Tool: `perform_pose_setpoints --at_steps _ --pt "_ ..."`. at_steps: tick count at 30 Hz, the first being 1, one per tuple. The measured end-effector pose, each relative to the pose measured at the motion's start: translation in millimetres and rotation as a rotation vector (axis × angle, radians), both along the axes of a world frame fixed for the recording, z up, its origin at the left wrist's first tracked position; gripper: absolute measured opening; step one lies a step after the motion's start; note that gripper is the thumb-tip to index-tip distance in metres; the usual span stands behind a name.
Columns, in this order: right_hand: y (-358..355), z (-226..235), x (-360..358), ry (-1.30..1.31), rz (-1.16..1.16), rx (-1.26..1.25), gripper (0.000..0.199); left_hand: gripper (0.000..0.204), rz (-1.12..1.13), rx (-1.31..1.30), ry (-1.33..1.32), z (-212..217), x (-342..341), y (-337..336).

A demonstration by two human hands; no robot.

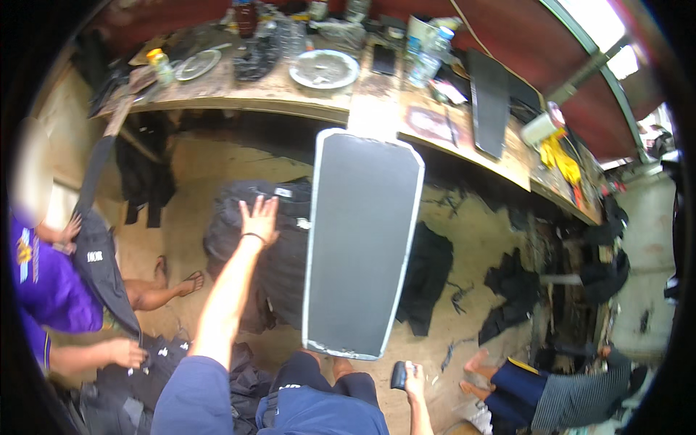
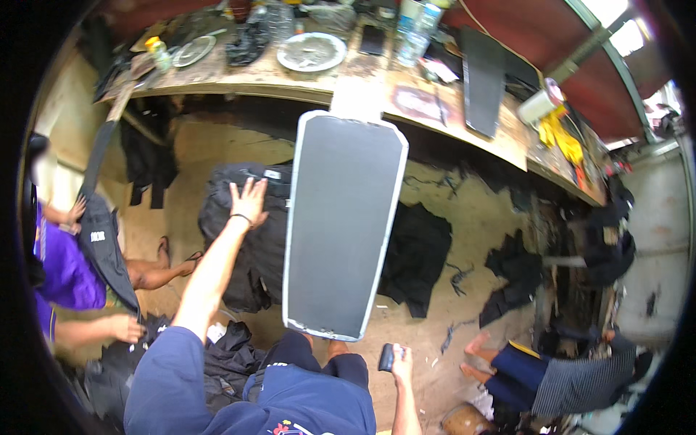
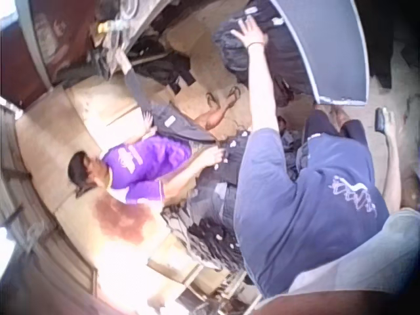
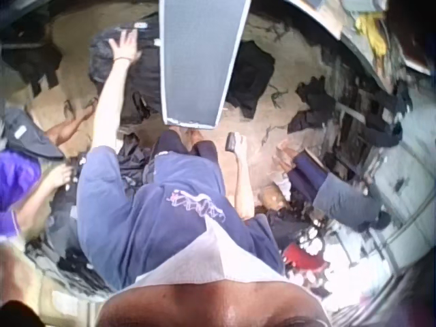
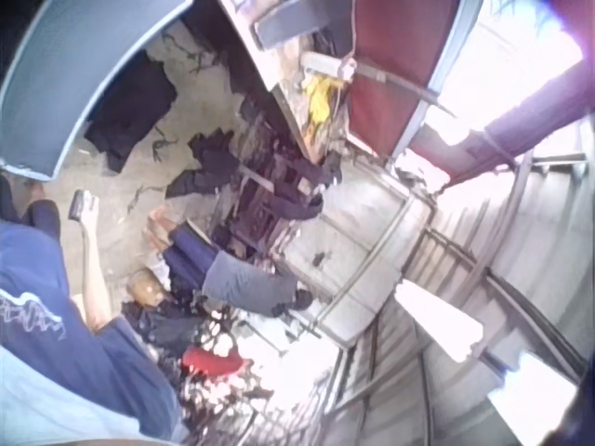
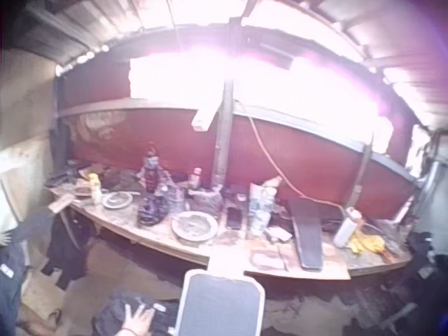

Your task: The person irons a pair of black shorts on a small ironing board using a handheld steamer. They repeatedly smooth the fabric and apply steam to different sections of the garment while another person works nearby.

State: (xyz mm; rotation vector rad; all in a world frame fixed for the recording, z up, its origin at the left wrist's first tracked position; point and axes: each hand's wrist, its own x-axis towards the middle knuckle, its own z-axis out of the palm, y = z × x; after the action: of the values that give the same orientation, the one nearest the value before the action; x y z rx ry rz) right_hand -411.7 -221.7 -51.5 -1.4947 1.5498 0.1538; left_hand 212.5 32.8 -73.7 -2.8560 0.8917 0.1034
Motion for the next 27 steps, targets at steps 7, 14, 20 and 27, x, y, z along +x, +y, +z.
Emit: perform_pose_setpoints --at_steps 7,14,20,27 --pt "54 50 49 -0.013 0.338 -0.001 0.038 0.093 -0.049 0.098 0.269 -11 7 20" --pt "65 62 85 -0.001 0.486 -0.053 0.038 0.076 -0.132 0.189 0.412 28 -2 2" --pt "107 147 128 0.058 1.108 -0.088 0.057 0.042 -0.645 -0.142 0.868 117 -230 38" --pt "72 189 172 0.124 1.320 0.084 0.061 0.032 -0.779 -0.633 0.849 183 -293 50"
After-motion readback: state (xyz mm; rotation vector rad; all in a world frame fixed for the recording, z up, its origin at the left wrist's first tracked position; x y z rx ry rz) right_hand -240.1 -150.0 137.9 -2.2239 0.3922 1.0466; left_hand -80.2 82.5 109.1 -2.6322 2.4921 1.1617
